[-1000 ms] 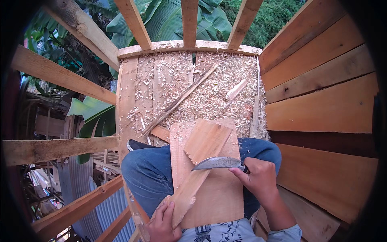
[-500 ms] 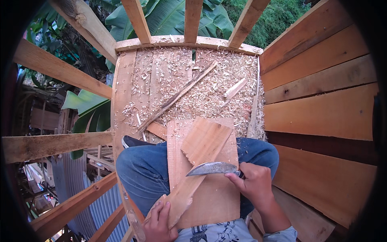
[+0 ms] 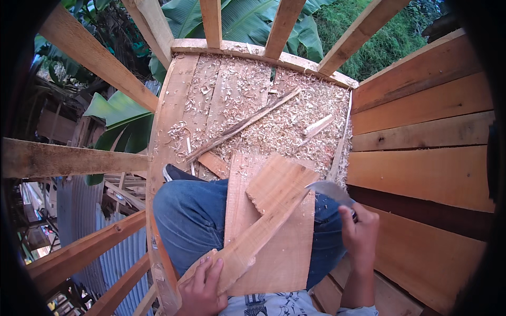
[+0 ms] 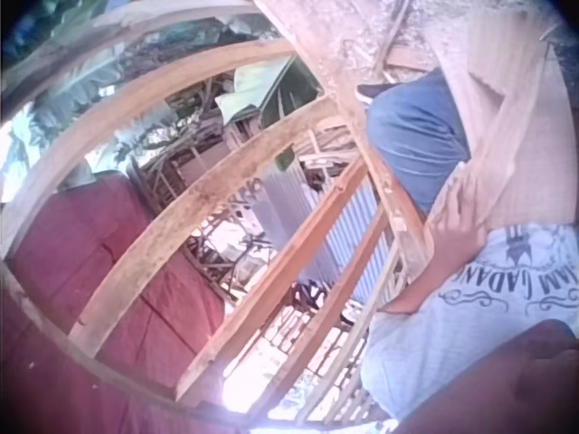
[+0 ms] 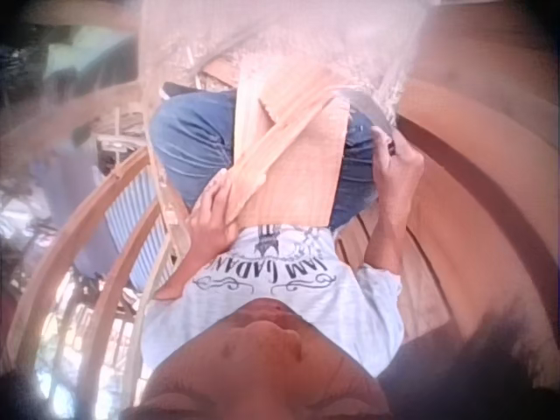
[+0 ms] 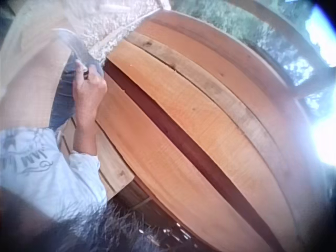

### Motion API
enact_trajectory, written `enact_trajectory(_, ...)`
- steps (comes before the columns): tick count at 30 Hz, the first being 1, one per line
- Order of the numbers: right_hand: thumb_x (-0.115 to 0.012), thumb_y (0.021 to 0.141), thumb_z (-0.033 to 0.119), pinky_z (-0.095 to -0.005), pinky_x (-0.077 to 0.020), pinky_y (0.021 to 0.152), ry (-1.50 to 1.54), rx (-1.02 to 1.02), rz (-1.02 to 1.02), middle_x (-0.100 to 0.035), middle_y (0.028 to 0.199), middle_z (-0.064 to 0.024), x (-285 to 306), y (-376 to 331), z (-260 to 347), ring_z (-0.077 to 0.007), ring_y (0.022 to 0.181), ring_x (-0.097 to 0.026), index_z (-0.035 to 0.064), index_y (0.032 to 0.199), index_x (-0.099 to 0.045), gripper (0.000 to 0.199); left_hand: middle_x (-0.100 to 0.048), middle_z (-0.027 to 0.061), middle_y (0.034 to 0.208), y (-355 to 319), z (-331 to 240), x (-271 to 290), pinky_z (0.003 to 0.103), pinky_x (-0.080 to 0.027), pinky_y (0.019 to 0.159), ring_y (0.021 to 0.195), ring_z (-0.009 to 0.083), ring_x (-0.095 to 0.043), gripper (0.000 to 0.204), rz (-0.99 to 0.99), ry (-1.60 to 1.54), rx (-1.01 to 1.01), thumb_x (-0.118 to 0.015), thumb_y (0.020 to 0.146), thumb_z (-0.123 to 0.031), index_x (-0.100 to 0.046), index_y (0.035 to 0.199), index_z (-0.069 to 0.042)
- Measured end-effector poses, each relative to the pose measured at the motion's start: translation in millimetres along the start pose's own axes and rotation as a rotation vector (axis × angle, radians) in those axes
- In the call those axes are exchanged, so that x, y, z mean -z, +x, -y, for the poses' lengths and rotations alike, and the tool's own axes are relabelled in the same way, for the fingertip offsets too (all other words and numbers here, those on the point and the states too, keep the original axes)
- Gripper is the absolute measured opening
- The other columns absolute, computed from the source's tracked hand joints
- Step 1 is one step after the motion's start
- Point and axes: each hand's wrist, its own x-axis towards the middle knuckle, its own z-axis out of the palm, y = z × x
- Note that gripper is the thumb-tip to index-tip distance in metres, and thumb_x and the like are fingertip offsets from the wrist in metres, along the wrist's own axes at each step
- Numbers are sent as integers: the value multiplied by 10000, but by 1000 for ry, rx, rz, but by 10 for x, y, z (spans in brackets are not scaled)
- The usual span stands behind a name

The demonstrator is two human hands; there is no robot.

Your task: The person sits cross-legged on a wooden platform and uses a curved knife to carve a piece of wood held on their lap. They repeatedly shave thin layers from the wood, creating a pile of shavings on the platform.

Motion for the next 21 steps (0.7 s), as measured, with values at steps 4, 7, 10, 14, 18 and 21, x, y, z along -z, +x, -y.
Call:
enact_trajectory(4,-769,756,412,-374,-409,447,-59,282,183,-502,521,-118,-213,-257,247,-297,471,-536,59,593,-502,472,-609,227,1080,-2,2,-4,407,-586,738,957,391,-673,643,39,-12,10,-598,553,-91,-599,1187,18)
enact_trajectory(7,-764,755,432,-389,-399,451,-70,255,43,-493,525,-126,-343,-45,10,-312,469,-516,50,593,-494,495,-608,228,1085,-15,9,-5,409,-583,757,966,391,-672,631,8,-6,-14,-596,565,-89,-597,1186,22)
enact_trajectory(10,-742,783,434,-399,-392,466,-84,234,-30,-474,522,-142,-365,122,-241,-331,482,-503,34,605,-504,498,-607,228,1091,-21,39,9,405,-578,779,976,388,-670,634,22,-40,-9,-610,561,-87,-597,1185,22)
enact_trajectory(14,-733,797,424,-395,-396,468,-49,182,-27,-476,516,-142,-336,68,-151,-331,483,-507,30,617,-525,480,-611,224,1085,6,20,34,400,-575,790,982,382,-669,631,21,-47,2,-628,555,-80,-600,1178,22)
enact_trajectory(18,-744,789,412,-381,-401,459,2,160,104,-498,525,-136,-295,-125,63,-316,473,-519,32,630,-544,458,-614,216,1082,8,43,41,401,-575,793,983,381,-669,625,21,-80,23,-631,555,-71,-602,1172,23)
enact_trajectory(21,-755,773,421,-374,-400,447,3,237,202,-514,531,-123,-315,-304,243,-295,461,-529,38,621,-536,467,-612,219,1082,29,43,36,404,-574,798,980,386,-668,620,26,-90,16,-625,560,-72,-602,1171,28)
